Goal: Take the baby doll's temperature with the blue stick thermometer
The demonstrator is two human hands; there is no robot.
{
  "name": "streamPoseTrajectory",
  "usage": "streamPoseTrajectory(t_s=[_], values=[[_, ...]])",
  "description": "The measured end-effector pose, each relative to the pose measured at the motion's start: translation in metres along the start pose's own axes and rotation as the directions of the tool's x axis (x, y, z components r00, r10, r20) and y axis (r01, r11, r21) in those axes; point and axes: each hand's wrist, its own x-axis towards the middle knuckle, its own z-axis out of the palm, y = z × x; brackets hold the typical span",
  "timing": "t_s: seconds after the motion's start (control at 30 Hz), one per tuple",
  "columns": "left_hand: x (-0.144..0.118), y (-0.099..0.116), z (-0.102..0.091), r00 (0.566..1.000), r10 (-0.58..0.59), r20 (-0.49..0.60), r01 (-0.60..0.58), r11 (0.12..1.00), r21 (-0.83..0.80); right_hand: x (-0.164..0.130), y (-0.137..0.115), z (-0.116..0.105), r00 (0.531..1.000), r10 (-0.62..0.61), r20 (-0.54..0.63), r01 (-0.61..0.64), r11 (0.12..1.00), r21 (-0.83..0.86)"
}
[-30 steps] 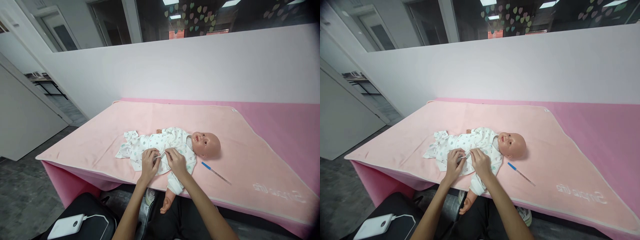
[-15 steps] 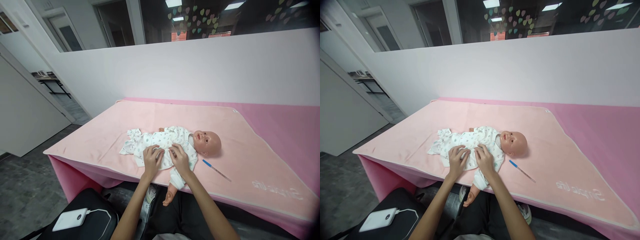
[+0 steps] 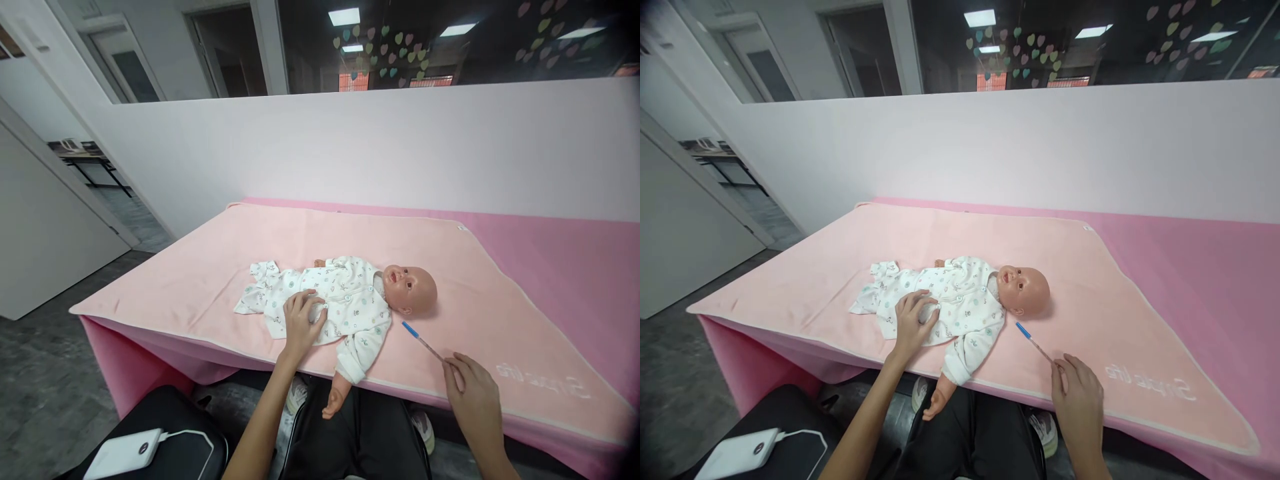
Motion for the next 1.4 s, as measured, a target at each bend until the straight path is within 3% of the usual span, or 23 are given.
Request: streamPoseTrajectory(t_s=[0.13, 0.2, 0.27, 0.33, 0.37, 0.4, 0.47, 0.53, 0.67, 0.8, 0.93, 1.07, 1.17, 1.3, 1.4], values=[[-0.001, 0.0, -0.002, 1.0, -0.003, 0.019, 0.004, 1.0, -0.017, 0.009, -0.023, -0.017, 0.977, 0.174, 0.127, -0.192, 0.97, 0.149], [-0.001, -0.001, -0.003, 1.0, -0.006, 0.027, 0.007, 1.0, -0.026, 0.024, -0.038, -0.033, 0.934, 0.28, 0.221, -0.341, 0.884, 0.32], [-0.001, -0.002, -0.003, 1.0, -0.009, 0.026, 0.01, 0.999, -0.033, 0.043, -0.05, -0.052, 0.904, 0.287, 0.318, -0.426, 0.685, 0.591], [-0.001, -0.002, -0.003, 1.0, -0.011, 0.024, 0.012, 0.999, -0.036, 0.063, -0.061, -0.067, 0.896, 0.257, 0.362, -0.44, 0.408, 0.8], [-0.001, -0.003, -0.003, 1.0, -0.012, 0.023, 0.013, 0.999, -0.038, 0.071, -0.066, -0.072, 0.895, 0.265, 0.359, -0.431, 0.309, 0.848], [-0.001, -0.003, -0.003, 1.0, -0.012, 0.024, 0.013, 0.999, -0.041, 0.077, -0.071, -0.074, 0.895, 0.295, 0.336, -0.416, 0.275, 0.867], [-0.001, -0.003, -0.003, 1.0, -0.013, 0.024, 0.014, 0.999, -0.049, 0.084, -0.079, -0.073, 0.886, 0.361, 0.293, -0.416, 0.338, 0.844], [-0.001, -0.002, -0.003, 1.0, -0.016, 0.021, 0.017, 0.998, -0.055, 0.086, -0.085, -0.066, 0.866, 0.371, 0.336, -0.469, 0.367, 0.803], [-0.001, -0.002, -0.004, 1.0, -0.016, 0.024, 0.017, 0.998, -0.062, 0.087, -0.092, -0.058, 0.815, 0.383, 0.435, -0.537, 0.218, 0.815], [-0.002, -0.002, -0.004, 1.0, -0.016, 0.02, 0.018, 0.997, -0.07, 0.097, -0.094, -0.069, 0.836, 0.344, 0.427, -0.496, 0.142, 0.856], [-0.001, -0.002, -0.004, 1.0, -0.019, 0.018, 0.02, 0.997, -0.073, 0.103, -0.095, -0.075, 0.848, 0.418, 0.327, -0.455, 0.255, 0.853], [-0.001, -0.002, -0.003, 1.0, -0.017, 0.012, 0.018, 0.998, -0.067, 0.103, -0.094, -0.073, 0.86, 0.323, 0.396, -0.493, 0.324, 0.807], [-0.001, -0.003, -0.003, 1.0, -0.015, 0.014, 0.016, 0.998, -0.064, 0.103, -0.094, -0.072, 0.839, 0.263, 0.477, -0.543, 0.332, 0.772], [-0.002, -0.003, -0.003, 1.0, -0.015, 0.012, 0.016, 0.998, -0.063, 0.102, -0.097, -0.07, 0.817, 0.235, 0.527, -0.576, 0.381, 0.723], [-0.002, -0.003, -0.003, 1.0, -0.015, 0.019, 0.017, 0.998, -0.068, 0.098, -0.099, -0.066, 0.829, 0.25, 0.501, -0.558, 0.438, 0.705]])
